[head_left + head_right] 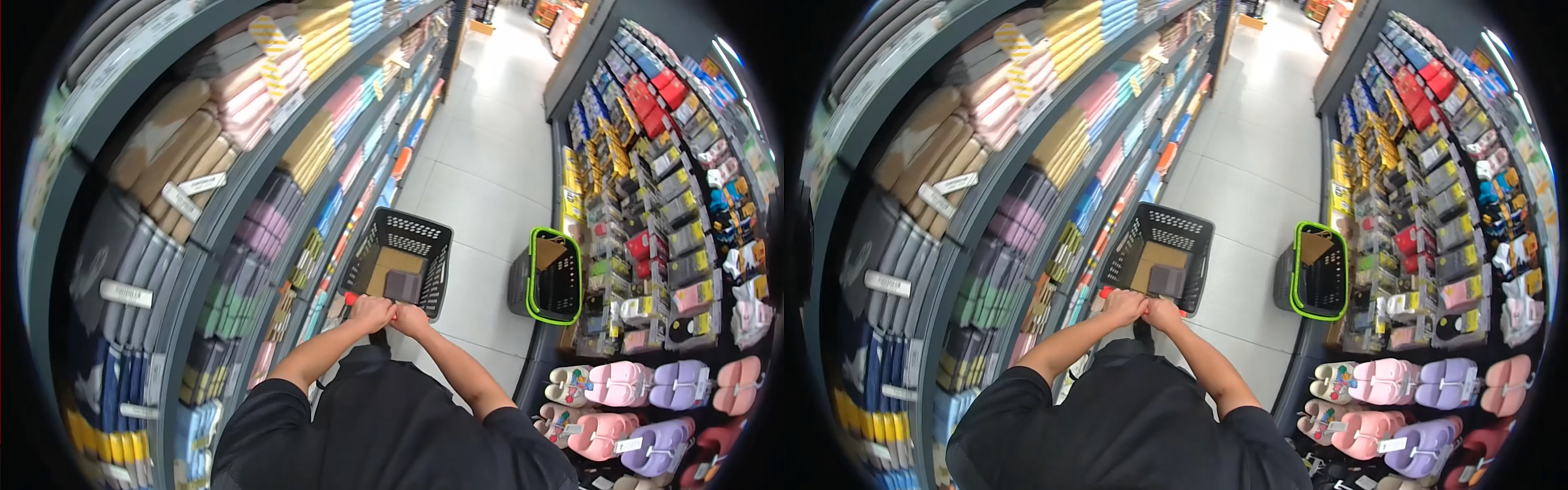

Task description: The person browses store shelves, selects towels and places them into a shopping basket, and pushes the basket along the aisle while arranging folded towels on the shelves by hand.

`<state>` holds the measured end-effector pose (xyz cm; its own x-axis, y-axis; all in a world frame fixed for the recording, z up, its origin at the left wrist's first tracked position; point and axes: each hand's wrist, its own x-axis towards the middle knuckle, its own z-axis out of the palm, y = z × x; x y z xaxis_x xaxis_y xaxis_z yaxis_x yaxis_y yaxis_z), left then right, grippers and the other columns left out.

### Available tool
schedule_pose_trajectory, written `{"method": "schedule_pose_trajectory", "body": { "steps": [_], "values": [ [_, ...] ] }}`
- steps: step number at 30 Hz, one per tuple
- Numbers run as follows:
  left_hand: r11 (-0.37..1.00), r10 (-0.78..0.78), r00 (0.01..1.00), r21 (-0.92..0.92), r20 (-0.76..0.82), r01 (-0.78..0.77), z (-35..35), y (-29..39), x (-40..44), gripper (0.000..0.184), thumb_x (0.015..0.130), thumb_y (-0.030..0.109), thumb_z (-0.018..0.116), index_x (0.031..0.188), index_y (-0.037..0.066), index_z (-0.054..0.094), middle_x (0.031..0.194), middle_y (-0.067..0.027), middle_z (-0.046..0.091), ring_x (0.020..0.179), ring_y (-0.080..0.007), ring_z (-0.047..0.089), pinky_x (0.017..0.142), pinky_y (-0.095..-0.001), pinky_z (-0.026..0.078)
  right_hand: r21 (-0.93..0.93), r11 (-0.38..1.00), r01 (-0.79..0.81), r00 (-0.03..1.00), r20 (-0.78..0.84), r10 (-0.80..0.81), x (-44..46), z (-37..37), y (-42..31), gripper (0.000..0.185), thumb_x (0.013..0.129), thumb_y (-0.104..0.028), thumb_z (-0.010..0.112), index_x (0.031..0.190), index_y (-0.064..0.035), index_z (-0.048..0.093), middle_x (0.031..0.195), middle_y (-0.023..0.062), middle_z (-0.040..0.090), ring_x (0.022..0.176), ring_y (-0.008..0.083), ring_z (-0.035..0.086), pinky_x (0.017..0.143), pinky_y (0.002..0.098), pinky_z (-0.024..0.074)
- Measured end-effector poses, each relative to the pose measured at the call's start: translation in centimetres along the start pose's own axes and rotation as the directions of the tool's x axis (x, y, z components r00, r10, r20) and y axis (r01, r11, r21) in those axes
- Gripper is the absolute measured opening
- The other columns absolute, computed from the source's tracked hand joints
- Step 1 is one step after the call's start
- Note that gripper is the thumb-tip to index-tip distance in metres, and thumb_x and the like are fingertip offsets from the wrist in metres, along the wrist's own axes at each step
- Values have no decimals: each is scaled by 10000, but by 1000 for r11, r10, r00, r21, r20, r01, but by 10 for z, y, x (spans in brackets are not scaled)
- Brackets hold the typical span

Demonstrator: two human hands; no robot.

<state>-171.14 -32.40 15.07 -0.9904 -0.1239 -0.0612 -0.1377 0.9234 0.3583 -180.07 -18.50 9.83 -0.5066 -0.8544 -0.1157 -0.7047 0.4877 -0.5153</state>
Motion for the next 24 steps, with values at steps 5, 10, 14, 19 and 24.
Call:
{"method": "schedule_pose_trajectory", "body": {
  "steps": [5,10,14,19,24],
  "values": [
    [958,286,958,-16,-10,-287,-22,-30,33,290,790,384,645,890,112,653,847,-82,675,826,-291,660,744,-440,494,3,999,-48,999,12,48,29,-31,6,259,782,-346,672,861,-99,681,806,157,703,756,357,689,676,482,552],
    [982,188,982,21,-15,-188,-6,-46,71,222,718,244,720,888,129,635,859,-72,675,844,-264,668,729,-432,500,-55,989,-138,990,1,138,60,-41,8,282,771,-363,709,895,-110,692,826,142,714,782,334,701,695,468,555],
    [989,146,988,44,-54,-144,1,-50,98,172,739,270,696,837,137,649,822,-57,688,816,-259,677,713,-426,501,-92,989,-117,983,-153,102,74,-37,21,221,775,-331,696,818,-115,677,764,112,694,710,320,685,637,449,549],
    [988,149,987,42,-63,-147,-1,-62,123,150,765,286,660,792,139,661,791,-59,693,780,-257,683,704,-424,501,-199,974,-112,983,-167,79,98,-49,25,201,783,-316,675,767,-116,664,725,123,686,705,318,684,627,463,527],
    [983,172,984,72,-56,-168,-10,-65,139,114,799,243,615,797,145,674,804,-58,708,779,-237,695,701,-416,517,-208,969,-130,974,-210,86,110,-55,29,216,765,-305,688,738,-95,645,672,123,664,649,311,673,589,453,529]
  ]
}}
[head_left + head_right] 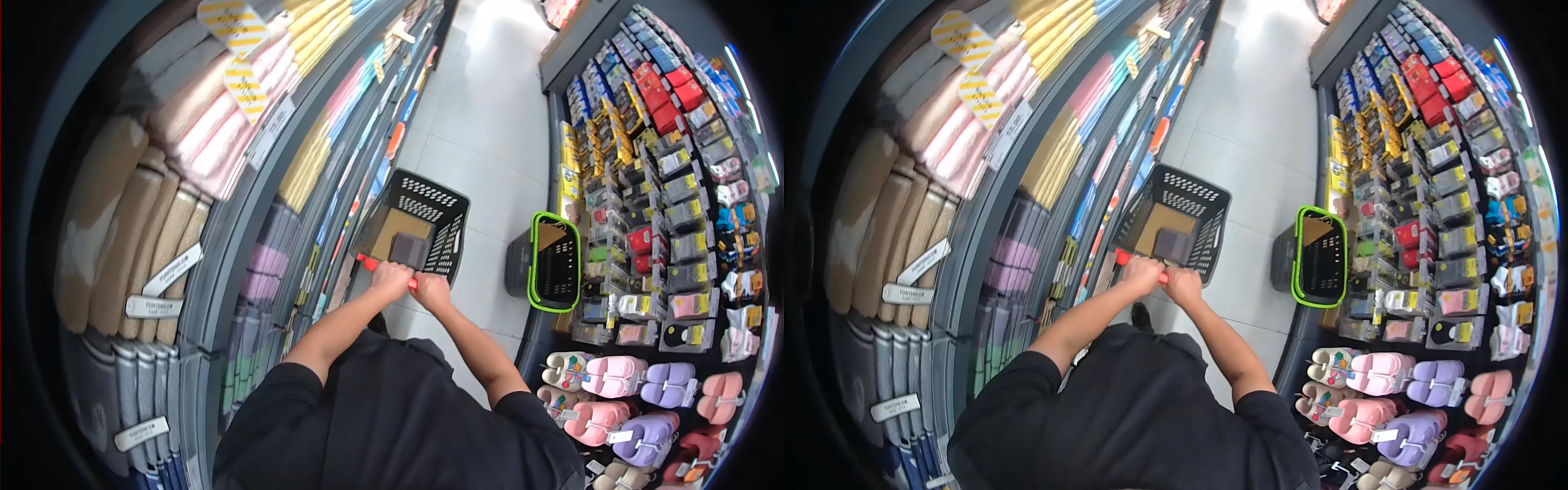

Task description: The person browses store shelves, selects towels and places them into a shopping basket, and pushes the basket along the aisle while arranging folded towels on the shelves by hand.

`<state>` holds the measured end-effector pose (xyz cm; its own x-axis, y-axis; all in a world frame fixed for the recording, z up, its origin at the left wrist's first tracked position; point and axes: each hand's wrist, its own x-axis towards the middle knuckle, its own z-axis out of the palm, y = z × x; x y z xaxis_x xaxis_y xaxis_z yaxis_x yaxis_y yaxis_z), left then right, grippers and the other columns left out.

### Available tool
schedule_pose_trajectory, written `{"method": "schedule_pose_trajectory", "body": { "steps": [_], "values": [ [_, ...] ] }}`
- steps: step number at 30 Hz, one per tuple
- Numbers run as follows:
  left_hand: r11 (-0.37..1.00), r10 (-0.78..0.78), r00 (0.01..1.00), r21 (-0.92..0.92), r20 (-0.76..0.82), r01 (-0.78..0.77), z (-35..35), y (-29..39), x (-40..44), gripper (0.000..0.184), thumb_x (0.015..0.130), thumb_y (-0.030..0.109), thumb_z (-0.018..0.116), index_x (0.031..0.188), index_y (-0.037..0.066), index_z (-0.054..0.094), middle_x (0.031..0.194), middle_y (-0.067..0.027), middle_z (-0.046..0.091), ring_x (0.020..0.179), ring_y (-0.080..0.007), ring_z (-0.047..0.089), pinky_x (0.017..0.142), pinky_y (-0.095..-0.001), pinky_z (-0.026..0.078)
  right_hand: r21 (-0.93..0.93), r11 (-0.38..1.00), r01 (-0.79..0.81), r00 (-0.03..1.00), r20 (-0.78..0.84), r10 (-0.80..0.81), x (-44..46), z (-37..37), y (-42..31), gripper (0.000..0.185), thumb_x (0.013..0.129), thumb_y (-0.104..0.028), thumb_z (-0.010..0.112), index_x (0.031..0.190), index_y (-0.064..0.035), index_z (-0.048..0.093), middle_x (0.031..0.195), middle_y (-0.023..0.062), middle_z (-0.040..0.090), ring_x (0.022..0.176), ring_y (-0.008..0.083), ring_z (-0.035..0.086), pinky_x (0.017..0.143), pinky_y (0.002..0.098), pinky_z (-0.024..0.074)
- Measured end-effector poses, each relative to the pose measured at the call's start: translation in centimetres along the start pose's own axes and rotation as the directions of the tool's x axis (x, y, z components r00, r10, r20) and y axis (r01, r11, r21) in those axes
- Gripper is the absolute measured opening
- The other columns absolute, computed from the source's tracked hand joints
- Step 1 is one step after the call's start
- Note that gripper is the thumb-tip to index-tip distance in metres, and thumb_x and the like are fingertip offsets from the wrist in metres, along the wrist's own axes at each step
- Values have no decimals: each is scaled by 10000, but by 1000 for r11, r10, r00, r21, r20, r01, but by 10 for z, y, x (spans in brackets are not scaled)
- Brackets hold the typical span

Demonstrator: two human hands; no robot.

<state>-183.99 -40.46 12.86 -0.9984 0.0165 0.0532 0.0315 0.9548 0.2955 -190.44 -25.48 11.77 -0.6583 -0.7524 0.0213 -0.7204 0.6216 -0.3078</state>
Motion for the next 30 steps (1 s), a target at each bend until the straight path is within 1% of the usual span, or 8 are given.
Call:
{"method": "schedule_pose_trajectory", "body": {
  "steps": [2,5,6,9,13,19,23,30],
  "values": [
    [1000,26,1000,-6,-4,-27,-4,-1,4,124,817,236,592,809,143,674,806,-60,714,773,-241,701,692,-415,525,-4,999,-39,999,25,39,2,5,4,206,766,-300,694,762,-103,634,699,106,664,689,303,670,630,459,515],
    [999,38,999,-25,18,-38,-8,-3,8,114,808,237,610,815,138,667,811,-58,705,783,-247,691,698,-416,513,-17,1000,-20,995,-95,18,-2,-6,-2,203,763,-295,703,825,-117,629,757,81,653,761,284,652,700,452,487],
    [998,55,998,-30,-6,-56,-10,-5,9,108,804,235,616,815,139,665,810,-55,699,789,-247,685,706,-414,508,-20,999,-34,997,-70,32,-3,-5,-1,208,766,-281,701,878,-125,624,803,61,634,811,271,626,746,442,455],
    [995,80,995,-53,-64,-83,-11,-1,0,91,790,227,637,811,142,661,805,-46,677,800,-244,666,726,-409,490,-27,1000,-13,994,-113,10,-10,-1,2,200,769,-264,694,901,-129,627,804,60,635,806,271,625,740,442,456],
    [995,74,987,-49,-145,-82,-8,-1,1,84,764,221,661,788,142,650,783,-36,649,797,-237,648,730,-406,470,8,997,-82,994,-68,83,-7,-1,0,164,769,-236,687,875,-119,641,797,73,642,787,286,640,708,453,487],
    [993,85,976,-69,-200,-101,-3,-5,-1,67,751,205,663,761,142,639,766,-32,634,782,-232,636,711,-402,455,57,997,-50,996,-64,54,-4,4,2,125,783,-213,665,845,-105,658,773,105,659,741,318,659,673,465,523],
    [990,85,969,-89,-234,-109,-1,-6,-3,67,746,207,664,761,146,640,765,-32,632,774,-231,629,717,-394,451,82,990,-111,994,-2,112,-4,2,-3,130,802,-218,649,857,-101,664,792,121,674,753,330,667,685,465,536],
    [992,81,982,-80,-173,-96,4,-10,1,129,727,232,698,813,144,660,785,-27,638,804,-229,640,719,-397,439,117,983,-142,990,-9,144,-3,2,-1,128,811,-220,641,871,-112,672,813,125,684,763,331,677,686,461,543]
  ]
}}
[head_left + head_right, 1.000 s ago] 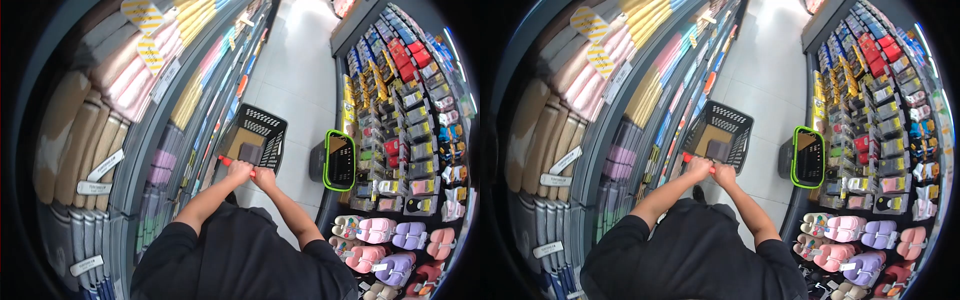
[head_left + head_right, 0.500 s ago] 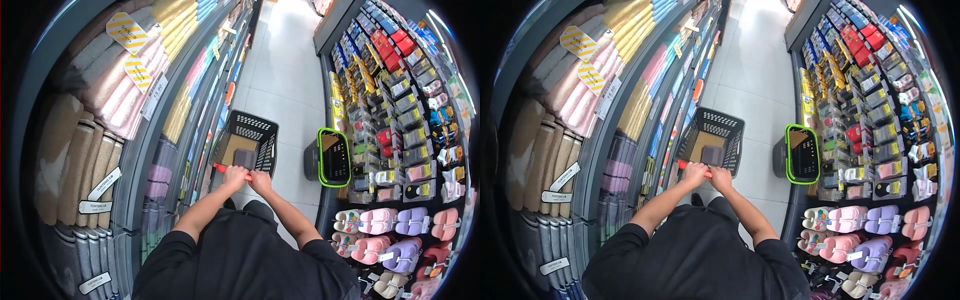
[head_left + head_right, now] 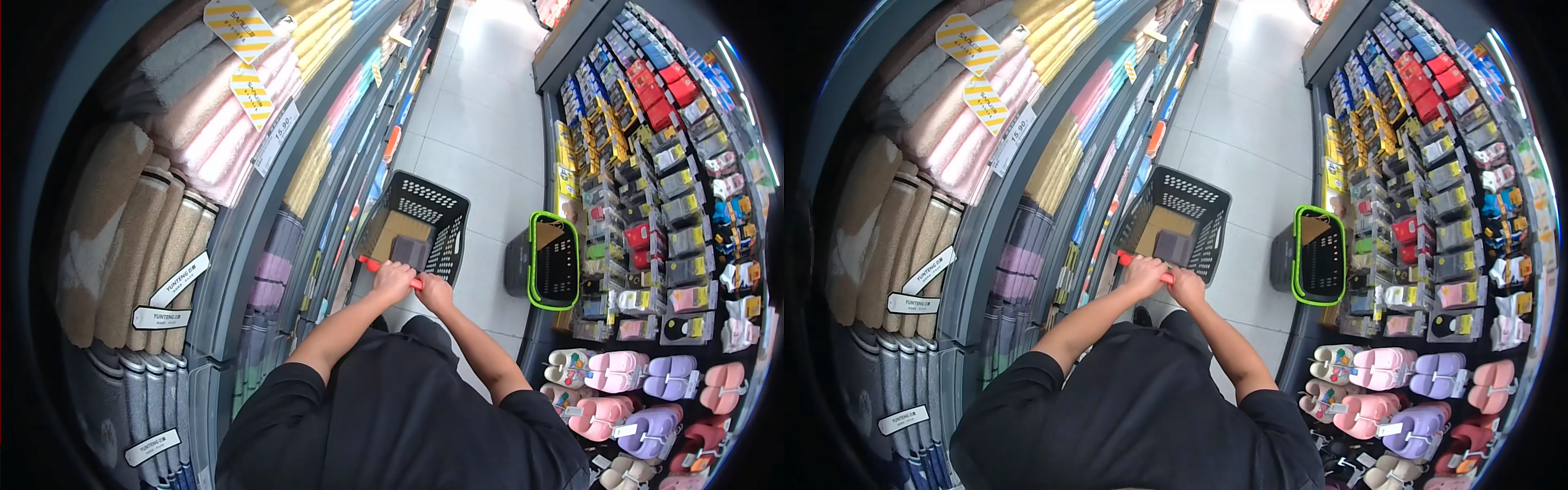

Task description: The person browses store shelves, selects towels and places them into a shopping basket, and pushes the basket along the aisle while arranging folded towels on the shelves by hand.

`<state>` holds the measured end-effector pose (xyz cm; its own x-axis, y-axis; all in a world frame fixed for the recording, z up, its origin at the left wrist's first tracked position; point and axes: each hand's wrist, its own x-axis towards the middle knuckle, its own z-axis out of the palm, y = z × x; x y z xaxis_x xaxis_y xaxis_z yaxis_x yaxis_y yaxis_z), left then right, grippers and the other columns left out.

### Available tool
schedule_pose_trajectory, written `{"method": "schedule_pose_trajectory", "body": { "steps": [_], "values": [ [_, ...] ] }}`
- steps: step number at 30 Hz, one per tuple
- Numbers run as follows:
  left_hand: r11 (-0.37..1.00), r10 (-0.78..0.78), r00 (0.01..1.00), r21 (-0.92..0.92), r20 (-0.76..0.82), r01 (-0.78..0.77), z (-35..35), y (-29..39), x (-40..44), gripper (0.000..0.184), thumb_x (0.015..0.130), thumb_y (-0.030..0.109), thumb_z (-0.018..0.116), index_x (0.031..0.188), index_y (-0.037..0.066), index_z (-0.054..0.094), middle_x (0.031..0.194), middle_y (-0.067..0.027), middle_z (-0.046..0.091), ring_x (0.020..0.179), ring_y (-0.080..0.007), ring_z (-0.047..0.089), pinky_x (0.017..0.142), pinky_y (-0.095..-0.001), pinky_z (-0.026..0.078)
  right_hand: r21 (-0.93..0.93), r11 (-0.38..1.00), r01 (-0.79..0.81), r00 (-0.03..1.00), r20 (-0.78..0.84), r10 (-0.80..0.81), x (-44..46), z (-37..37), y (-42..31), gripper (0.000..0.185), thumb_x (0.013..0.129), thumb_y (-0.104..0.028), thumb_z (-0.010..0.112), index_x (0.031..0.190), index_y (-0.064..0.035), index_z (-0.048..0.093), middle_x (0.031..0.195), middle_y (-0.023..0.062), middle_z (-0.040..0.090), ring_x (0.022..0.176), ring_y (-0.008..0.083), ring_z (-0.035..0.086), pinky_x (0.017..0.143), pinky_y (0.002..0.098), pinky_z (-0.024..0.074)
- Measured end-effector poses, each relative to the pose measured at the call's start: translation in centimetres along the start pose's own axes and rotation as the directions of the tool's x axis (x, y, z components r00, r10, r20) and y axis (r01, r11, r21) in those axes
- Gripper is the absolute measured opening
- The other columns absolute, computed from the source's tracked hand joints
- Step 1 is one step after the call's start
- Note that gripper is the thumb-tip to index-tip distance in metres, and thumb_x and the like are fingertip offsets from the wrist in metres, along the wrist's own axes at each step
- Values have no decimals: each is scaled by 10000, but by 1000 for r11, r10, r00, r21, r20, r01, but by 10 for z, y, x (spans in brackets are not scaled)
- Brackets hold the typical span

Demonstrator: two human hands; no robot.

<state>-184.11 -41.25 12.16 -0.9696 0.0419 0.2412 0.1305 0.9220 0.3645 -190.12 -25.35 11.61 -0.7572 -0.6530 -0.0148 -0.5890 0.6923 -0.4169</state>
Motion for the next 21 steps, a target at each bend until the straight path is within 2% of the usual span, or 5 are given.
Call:
{"method": "schedule_pose_trajectory", "body": {
  "steps": [5,12,18,21],
  "values": [
    [1000,-8,1000,-7,-20,8,-5,3,2,75,738,211,672,770,146,649,780,-32,641,798,-227,631,735,-388,448,7,1000,-8,1000,7,8,2,-4,-2,129,820,-228,631,870,-116,669,809,128,682,741,332,675,666,462,541],
    [999,-34,999,11,15,33,-4,4,3,92,722,212,691,774,146,651,775,-27,639,803,-216,635,750,-382,443,17,1000,-5,1000,21,5,4,1,4,159,834,-258,633,902,-127,690,843,128,695,776,340,683,675,461,542],
    [999,-40,999,26,-20,40,-2,4,6,101,720,221,702,766,147,651,770,-27,633,806,-215,635,748,-381,444,8,1000,-5,999,49,4,8,1,8,168,831,-263,638,916,-126,685,844,128,694,779,340,683,676,461,541],
    [999,-36,998,33,-43,38,0,2,9,152,680,254,732,750,147,650,765,-25,619,803,-214,634,716,-384,446,10,1000,1,999,48,-1,12,0,8,158,830,-258,639,903,-123,678,845,126,696,779,338,682,679,460,541]
  ]
}}
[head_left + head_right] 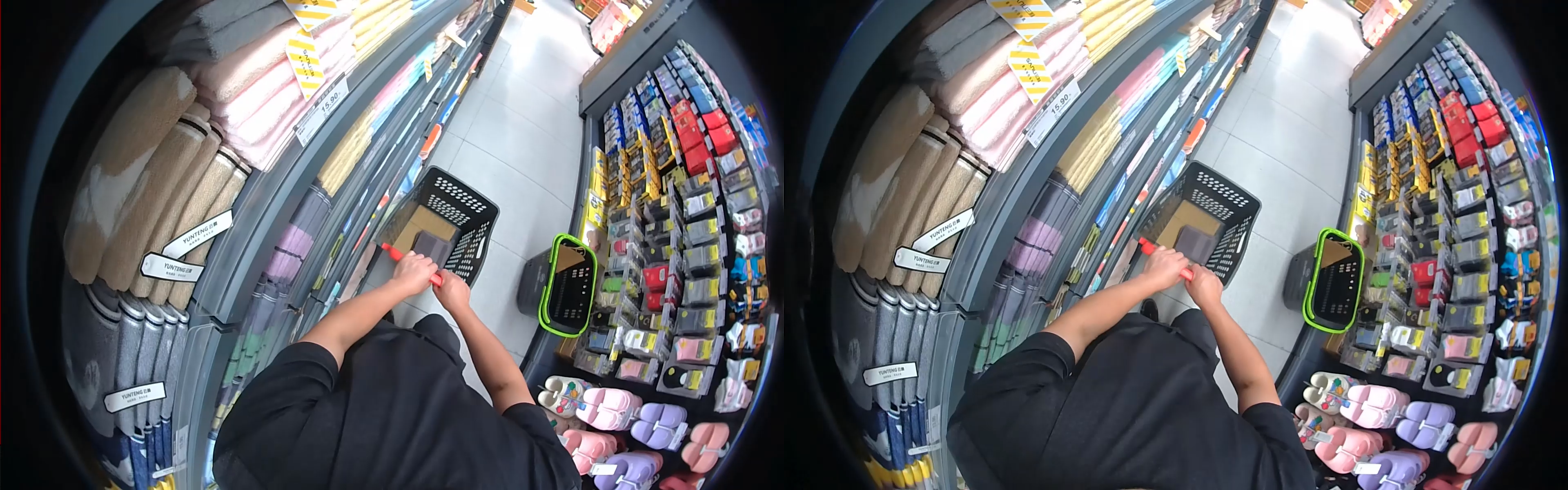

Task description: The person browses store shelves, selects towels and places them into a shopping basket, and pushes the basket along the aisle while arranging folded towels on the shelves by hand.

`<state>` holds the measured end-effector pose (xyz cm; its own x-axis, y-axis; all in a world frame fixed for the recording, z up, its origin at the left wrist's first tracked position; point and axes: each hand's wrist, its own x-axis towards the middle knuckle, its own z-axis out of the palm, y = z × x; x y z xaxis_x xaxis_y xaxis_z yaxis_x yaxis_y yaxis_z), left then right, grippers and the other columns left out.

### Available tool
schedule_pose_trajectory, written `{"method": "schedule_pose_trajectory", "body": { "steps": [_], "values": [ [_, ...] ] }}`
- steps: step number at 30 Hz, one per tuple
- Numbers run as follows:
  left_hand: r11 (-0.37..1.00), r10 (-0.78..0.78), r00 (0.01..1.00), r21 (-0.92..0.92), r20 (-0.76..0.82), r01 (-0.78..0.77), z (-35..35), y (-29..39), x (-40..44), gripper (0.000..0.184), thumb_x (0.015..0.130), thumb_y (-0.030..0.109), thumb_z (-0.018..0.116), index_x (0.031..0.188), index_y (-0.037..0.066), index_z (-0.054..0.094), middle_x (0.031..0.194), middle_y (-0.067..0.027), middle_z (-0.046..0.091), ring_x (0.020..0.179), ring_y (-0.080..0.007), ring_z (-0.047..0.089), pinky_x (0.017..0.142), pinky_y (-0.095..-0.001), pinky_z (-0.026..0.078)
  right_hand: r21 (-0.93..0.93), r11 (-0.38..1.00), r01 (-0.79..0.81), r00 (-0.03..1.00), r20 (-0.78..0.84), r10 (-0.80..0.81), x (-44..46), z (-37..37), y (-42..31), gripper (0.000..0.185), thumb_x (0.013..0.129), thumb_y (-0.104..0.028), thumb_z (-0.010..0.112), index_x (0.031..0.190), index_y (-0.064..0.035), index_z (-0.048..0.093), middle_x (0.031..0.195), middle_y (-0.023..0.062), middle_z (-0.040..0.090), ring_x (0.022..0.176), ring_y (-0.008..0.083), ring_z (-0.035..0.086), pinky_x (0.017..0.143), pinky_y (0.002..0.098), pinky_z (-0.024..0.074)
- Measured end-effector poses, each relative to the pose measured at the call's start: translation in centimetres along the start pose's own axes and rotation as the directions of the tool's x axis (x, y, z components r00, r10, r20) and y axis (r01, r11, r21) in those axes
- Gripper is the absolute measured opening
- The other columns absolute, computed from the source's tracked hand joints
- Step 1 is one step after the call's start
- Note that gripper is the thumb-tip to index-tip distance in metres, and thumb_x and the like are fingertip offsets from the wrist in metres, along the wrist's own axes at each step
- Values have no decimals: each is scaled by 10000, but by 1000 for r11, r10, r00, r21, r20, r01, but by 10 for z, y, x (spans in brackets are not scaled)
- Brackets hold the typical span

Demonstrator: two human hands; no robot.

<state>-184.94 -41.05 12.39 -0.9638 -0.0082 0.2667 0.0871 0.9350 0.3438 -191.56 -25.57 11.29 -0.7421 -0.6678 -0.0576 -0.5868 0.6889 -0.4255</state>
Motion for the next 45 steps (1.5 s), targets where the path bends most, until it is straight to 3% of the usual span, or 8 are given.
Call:
{"method": "schedule_pose_trajectory", "body": {
  "steps": [5,12,21,27,31,36,41,45],
  "values": [
    [1000,-15,1000,9,2,15,7,-3,5,169,669,262,734,758,147,649,762,-22,611,809,-215,626,726,-388,444,43,999,18,1000,-14,-18,5,1,6,149,828,-249,639,897,-120,669,850,128,697,792,337,685,689,456,543],
    [1000,-10,997,-3,-75,10,7,-5,17,123,684,238,709,728,149,636,763,-20,608,828,-218,607,802,-384,448,98,990,98,987,121,-110,23,-13,13,234,823,-270,652,1007,-125,646,855,158,701,788,361,690,685,479,549],
    [978,-150,977,123,-154,170,20,10,50,71,714,206,676,739,149,642,794,-26,608,896,-243,601,929,-424,418,129,980,152,938,294,-184,57,-34,44,312,853,-314,633,1088,-110,605,884,196,698,836,393,684,724,511,537],
    [896,-385,904,161,-185,415,35,29,81,178,714,176,678,887,146,708,906,-31,609,1033,-249,558,1087,-534,312,173,964,201,900,355,-252,89,-37,76,302,854,-318,624,1044,-83,602,914,221,691,875,413,671,754,533,520],
    [783,-529,806,214,-265,584,43,47,102,138,778,215,640,887,146,689,962,-40,613,1107,-256,536,1122,-616,217,247,944,217,863,403,-304,111,-38,94,283,846,-316,618,966,-60,627,923,244,682,892,426,661,774,532,513],
    [775,-580,799,195,-160,602,42,51,112,232,721,181,692,952,170,711,952,-10,599,1073,-240,541,1121,-607,217,291,931,221,840,427,-333,122,-41,106,304,855,-333,607,983,-57,626,919,246,681,893,434,657,786,529,510],
    [784,-583,799,156,-146,600,37,53,112,195,688,192,717,877,152,690,949,-32,610,1084,-247,542,1120,-628,208,264,947,181,857,431,-284,119,-45,104,337,825,-338,663,1018,-64,634,942,235,683,936,421,654,806,489,513],
    [793,-571,809,162,-138,587,40,48,114,177,690,183,706,864,151,686,940,-29,609,1075,-250,546,1120,-628,211,345,911,226,843,400,-360,117,-51,121,337,830,-326,643,1050,-71,628,939,230,682,923,421,650,803,498,509]
  ]
}}
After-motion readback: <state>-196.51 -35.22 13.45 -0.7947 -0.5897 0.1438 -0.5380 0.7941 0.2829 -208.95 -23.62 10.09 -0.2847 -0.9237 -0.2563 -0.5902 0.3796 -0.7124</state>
